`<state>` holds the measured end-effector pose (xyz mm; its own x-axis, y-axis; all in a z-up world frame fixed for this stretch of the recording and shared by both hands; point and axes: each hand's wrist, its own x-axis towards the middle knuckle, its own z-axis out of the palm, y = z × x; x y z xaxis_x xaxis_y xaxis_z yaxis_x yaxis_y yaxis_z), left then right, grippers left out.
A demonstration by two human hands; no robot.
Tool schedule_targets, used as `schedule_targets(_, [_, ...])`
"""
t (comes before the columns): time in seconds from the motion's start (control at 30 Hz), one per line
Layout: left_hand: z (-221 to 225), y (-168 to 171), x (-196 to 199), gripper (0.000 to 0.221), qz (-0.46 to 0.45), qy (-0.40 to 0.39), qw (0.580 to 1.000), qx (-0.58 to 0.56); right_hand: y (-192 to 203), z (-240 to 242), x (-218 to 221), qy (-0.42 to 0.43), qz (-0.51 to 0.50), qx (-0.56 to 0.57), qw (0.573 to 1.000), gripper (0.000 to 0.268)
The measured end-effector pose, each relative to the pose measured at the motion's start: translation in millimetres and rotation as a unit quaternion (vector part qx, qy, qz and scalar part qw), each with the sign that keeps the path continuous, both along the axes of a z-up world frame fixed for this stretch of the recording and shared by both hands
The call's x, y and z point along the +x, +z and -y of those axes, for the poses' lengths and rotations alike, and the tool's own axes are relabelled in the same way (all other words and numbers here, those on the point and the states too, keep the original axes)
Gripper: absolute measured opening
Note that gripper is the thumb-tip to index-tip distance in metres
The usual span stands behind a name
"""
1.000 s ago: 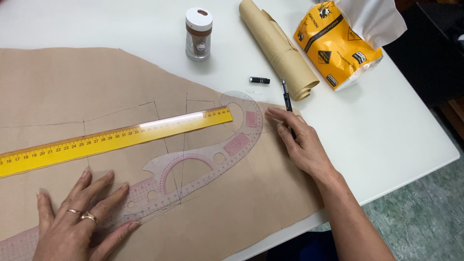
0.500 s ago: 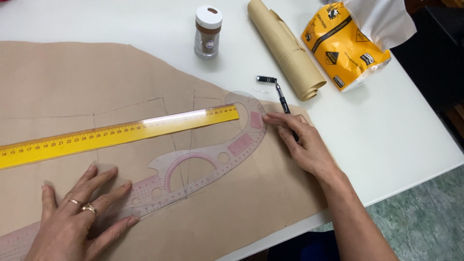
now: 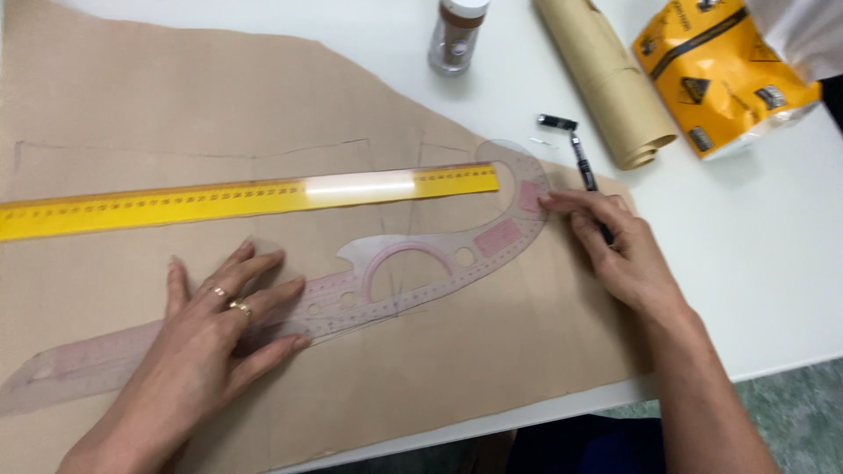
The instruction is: The person is using a ruler, a French curve, and a pen to draw and adjust lines on a brown paper garment pattern on a white table.
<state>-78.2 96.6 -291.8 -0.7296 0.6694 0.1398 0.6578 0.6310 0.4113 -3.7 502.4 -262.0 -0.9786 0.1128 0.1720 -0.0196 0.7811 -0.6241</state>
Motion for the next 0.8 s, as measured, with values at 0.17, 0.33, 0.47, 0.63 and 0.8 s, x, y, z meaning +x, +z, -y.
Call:
schedule_targets(0.17, [4.1,0.8,-1.6,0.054,0.012,-0.016,1.0,0.004,3.0,4.5,-0.5,-0.01,0.014,0.004,1.0,0.028])
schedule_targets(0.33, [6.0,8.7,-3.4,0.053,0.029,-0.046,0.999,-0.001,2.5,7.6,-0.1,-0.02,0.013,-0.008,1.0,0.028])
schedule_targets(0.47, [8.4,16.2,-4.6,0.053,0.067,-0.045,0.997,-0.009,10.2,19.2,0.0,-0.032,0.029,-0.043,0.998,0.027])
schedule_targets(0.63, [12.4,19.0,-7.0,0.054,0.069,-0.058,0.996,-0.013,12.2,26.5,1.5,-0.02,-0.002,-0.045,0.999,0.024])
schedule_targets(0.8, [16.7,23.5,-7.1,0.053,0.076,-0.06,0.995,-0.011,6.4,24.2,0.6,-0.014,-0.009,-0.025,1.0,0.026])
